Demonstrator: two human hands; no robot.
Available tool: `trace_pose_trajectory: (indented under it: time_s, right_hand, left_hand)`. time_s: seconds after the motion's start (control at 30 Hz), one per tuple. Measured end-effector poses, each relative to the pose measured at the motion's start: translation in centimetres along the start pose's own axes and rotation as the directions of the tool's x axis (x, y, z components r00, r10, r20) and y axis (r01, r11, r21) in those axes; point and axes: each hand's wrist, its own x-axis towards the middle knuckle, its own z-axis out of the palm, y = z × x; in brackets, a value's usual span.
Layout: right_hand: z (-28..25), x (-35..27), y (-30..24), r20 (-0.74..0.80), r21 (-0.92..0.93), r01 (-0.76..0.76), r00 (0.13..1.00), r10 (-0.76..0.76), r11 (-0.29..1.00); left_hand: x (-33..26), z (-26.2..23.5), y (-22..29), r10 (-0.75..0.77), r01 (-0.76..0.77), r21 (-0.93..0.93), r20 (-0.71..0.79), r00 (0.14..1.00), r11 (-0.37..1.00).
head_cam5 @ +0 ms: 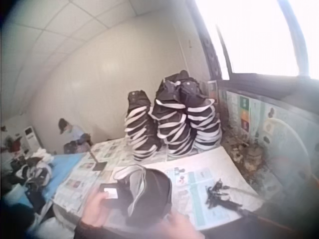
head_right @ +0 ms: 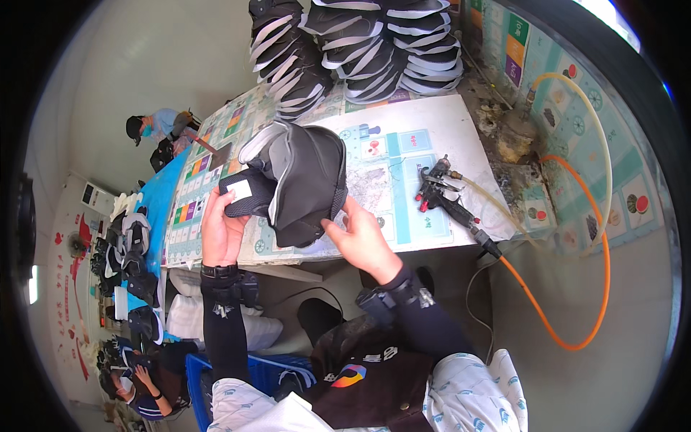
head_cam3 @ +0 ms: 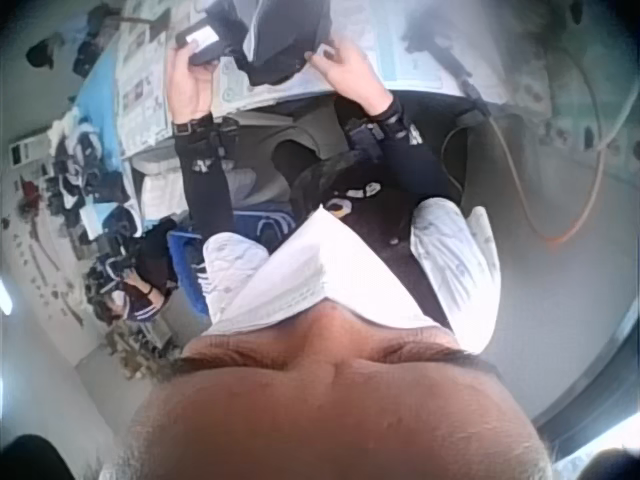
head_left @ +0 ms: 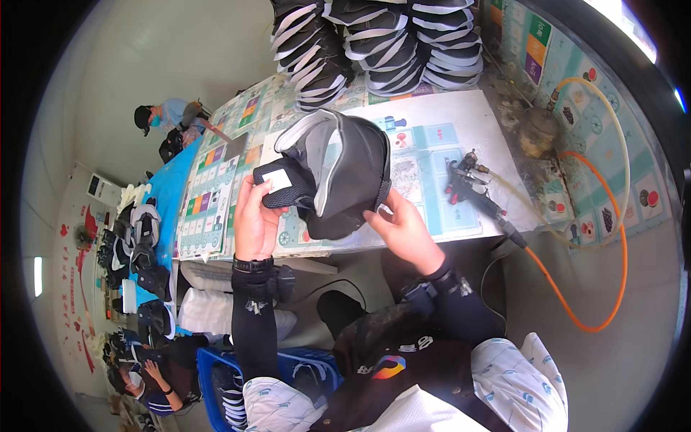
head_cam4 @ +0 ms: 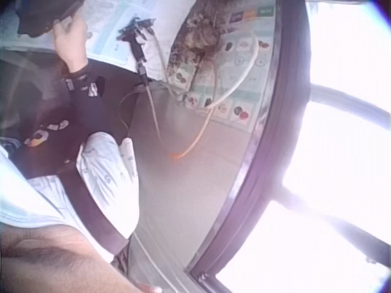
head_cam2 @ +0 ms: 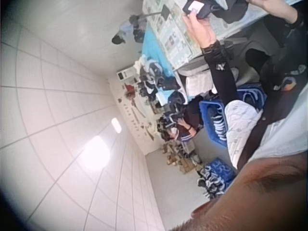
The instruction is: Assembling and finishing shoe uppers by applying adhesives or heat treatment using a handheld tool in a factory setting.
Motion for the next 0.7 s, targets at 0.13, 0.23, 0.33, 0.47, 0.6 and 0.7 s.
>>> trace_pose_trajectory:
  time_s: [0.13, 0.23, 0.33, 0.47, 0.6, 0.7]
  right_hand:
    - [-3.9, 0.4, 1.1, 0.145, 0.06, 0.009, 0.989, -0.018, 0.998]
    - [-3.3, -0.6, -1.2, 0.155, 0.206, -0.05, 0.988, 0.018, 0.977]
    - [-0.3, -1.5, -1.1, 0.099, 0.029, 0.027, 0.995, -0.03, 0.999]
    - [0.5, -1.1, 0.6, -0.009, 0.024, 0.007, 1.0, -0.007, 1.0]
    - [-2.9, -0.7, 0.9, 0.117, 0.055, 0.01, 0.993, -0.016, 0.998]
    - [-5.5, 0.0, -1.6, 0.033, 0.208, -0.024, 0.999, 0.017, 0.978]
  left_hand:
    - [0.2, -0.6, 1.9, 0.011, -0.012, 0.025, 0.04, 0.999, 1.0]
    - [0.2, -1.9, 2.4, 0.038, -0.039, 0.033, 0.046, 0.998, 0.999]
    - [-0.2, -0.9, 2.1, 0.043, -0.042, 0.076, -0.02, 0.999, 0.996]
    - [0.2, -0.7, 1.3, 0.025, -0.027, 0.087, 0.028, 0.999, 0.996]
    - [0.3, -2.2, 2.2, 0.026, -0.028, 0.043, 0.048, 0.998, 0.999]
    - [1.1, -3.9, 3.1, 0.098, -0.123, 0.143, 0.173, 0.98, 0.982]
